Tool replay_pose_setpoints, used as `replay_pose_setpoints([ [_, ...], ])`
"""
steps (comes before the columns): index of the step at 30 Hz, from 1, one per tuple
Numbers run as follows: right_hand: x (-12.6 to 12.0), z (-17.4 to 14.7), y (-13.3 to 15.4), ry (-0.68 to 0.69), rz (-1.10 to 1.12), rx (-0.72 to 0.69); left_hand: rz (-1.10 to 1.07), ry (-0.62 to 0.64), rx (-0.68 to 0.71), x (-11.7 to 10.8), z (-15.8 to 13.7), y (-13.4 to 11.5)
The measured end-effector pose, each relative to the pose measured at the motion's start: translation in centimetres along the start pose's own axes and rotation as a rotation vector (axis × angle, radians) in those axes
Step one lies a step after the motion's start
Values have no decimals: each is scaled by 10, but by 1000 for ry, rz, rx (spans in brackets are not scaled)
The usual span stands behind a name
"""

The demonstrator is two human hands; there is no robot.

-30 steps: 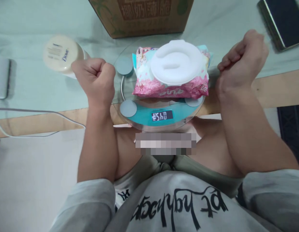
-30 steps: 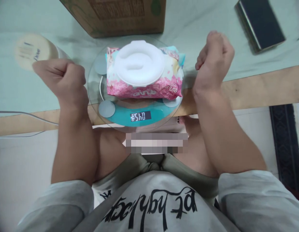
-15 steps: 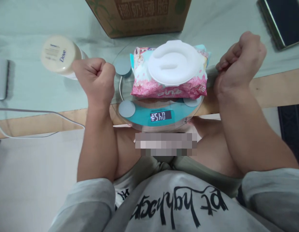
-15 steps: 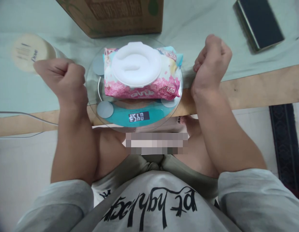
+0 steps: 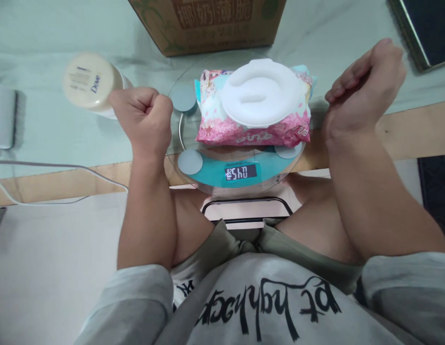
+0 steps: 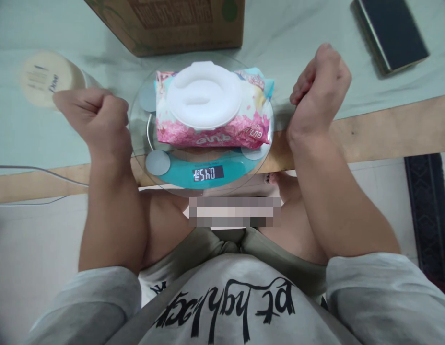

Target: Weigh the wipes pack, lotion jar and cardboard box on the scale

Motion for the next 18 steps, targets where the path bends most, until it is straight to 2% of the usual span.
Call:
replay_pose_setpoints([
  [9,0,-1,3,40,-22,-13,11,73,-16,2,0,-9],
  [15,-5,-3,1,85,-9,-62,45,48,-3,0,-1,-6],
  [18,-6,-2,0,83,-9,-93,61,75,-6,-2,-2,-5],
])
Point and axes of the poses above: each hand's wrist, its own z-axis towards the middle knuckle, its own x-axis out of the palm, y = z × x, the point moved 3 cm from there along z, towards the middle knuckle, and after that the axes turned 12 degrees about y, right-handed, at the moved point
